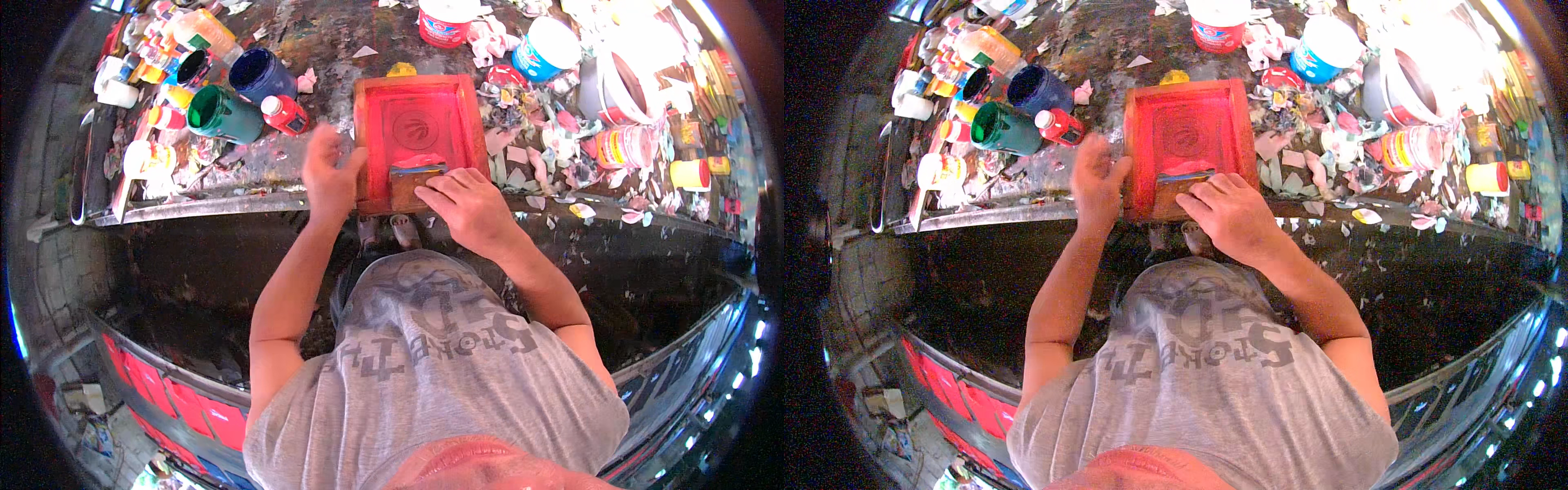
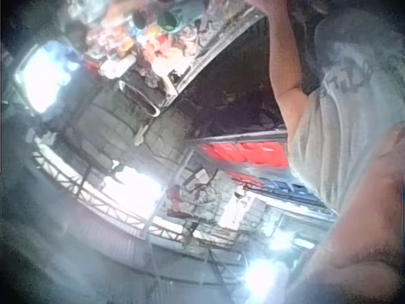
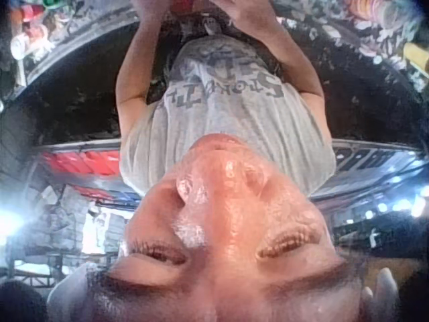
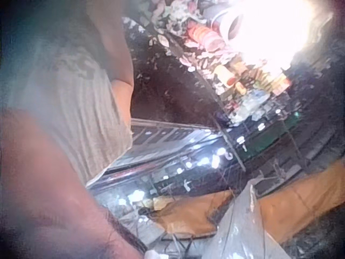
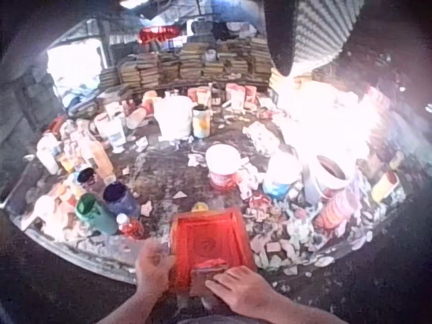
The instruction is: The person prepares a screen printing frame by pouring red ink into a tray and spreading it evenly with a squeegee. They then carry the frame to a table and position it over a printed surface.
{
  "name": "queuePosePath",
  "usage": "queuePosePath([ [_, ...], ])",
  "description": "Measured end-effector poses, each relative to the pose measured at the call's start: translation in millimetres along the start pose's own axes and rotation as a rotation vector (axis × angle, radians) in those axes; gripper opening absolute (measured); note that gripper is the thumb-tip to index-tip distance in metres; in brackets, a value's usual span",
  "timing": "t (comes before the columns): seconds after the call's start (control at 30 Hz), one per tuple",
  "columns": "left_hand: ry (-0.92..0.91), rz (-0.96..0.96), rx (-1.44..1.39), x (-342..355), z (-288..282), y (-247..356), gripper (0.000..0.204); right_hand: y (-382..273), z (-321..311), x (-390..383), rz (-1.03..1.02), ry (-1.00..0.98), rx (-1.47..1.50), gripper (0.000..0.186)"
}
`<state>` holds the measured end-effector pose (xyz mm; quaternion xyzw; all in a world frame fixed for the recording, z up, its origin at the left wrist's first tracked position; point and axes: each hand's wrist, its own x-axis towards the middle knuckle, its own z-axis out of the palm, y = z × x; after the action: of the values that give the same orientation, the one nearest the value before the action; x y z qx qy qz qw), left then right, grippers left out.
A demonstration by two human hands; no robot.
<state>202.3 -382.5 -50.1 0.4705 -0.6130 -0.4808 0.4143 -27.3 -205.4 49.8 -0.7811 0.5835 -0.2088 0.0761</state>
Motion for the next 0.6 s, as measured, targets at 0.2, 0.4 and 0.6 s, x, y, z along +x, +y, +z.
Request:
queuePosePath([
  [0.2, 0.215, 0.084, 0.048, 20.8, -50.2, -6.1, 0.115, 16.5, -26.5, 24.4, 0.209, 0.185, 0.088, 0.028],
  [0.4, 0.117, 0.070, -0.113, 51.6, -54.6, -23.8, 0.117, 19.5, -21.4, 43.2, 0.251, 0.135, -0.023, 0.025],
  [0.6, 0.120, 0.061, -0.079, 68.8, -50.8, -31.8, 0.113, 0.4, -35.7, 18.3, 0.409, 0.193, 0.027, 0.028],
])
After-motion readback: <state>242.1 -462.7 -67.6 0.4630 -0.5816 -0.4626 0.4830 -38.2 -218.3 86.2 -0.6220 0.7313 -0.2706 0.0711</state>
